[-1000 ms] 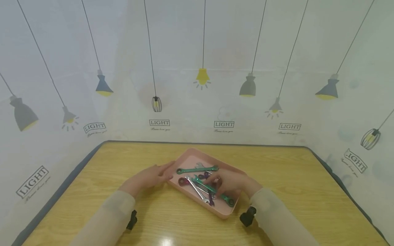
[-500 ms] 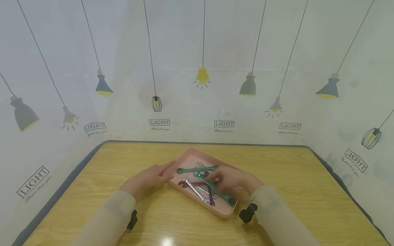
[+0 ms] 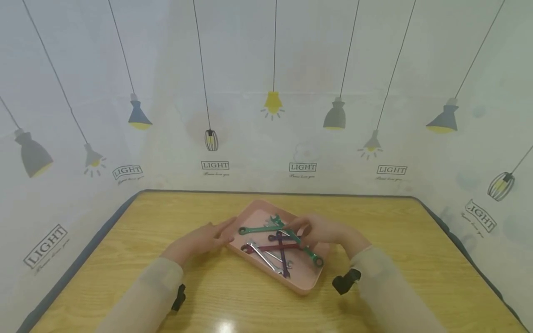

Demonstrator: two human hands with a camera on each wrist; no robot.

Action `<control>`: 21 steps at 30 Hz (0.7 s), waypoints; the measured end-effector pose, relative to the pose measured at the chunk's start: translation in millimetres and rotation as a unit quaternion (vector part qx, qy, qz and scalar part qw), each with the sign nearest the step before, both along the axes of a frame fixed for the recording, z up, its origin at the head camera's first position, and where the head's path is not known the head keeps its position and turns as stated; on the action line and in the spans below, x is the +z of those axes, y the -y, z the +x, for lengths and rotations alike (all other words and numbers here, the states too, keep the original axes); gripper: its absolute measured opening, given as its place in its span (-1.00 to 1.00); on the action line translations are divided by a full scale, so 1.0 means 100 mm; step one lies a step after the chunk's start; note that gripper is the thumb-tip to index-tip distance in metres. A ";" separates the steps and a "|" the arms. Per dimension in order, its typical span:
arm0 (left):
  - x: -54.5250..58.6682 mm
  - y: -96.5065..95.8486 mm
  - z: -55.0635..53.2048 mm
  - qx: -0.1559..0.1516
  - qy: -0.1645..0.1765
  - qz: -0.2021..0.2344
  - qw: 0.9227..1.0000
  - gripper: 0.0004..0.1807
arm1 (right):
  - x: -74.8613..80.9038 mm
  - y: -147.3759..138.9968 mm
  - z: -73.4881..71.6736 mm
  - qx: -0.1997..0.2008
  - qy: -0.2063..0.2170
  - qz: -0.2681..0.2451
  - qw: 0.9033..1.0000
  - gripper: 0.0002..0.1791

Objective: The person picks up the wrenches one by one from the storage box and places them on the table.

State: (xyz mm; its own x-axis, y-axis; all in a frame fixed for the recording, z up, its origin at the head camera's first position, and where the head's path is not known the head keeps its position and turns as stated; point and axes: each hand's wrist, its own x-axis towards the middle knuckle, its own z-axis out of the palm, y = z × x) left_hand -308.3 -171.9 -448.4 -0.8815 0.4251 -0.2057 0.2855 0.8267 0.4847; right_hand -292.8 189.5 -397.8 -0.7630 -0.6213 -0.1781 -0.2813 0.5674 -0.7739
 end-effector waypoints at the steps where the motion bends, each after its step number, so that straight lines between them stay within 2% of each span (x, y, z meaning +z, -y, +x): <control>1: 0.00 0.00 0.00 -0.001 0.000 0.000 1.000 -0.29 | 0.01 -0.02 0.00 0.001 0.001 -0.003 1.000 -0.32; 6: 0.00 0.00 0.01 0.005 0.008 0.002 1.000 -0.30 | 0.07 -0.11 0.03 -0.019 -0.002 -0.001 1.000 -0.37; 13: 0.05 0.00 0.06 0.009 0.010 -0.003 1.000 -0.30 | 0.08 -0.33 0.07 -0.062 0.024 -0.020 0.998 -0.40; 21: 0.02 0.00 0.02 0.007 0.007 -0.002 1.000 -0.29 | 0.08 -0.66 0.08 -0.087 0.007 -0.029 0.996 -0.44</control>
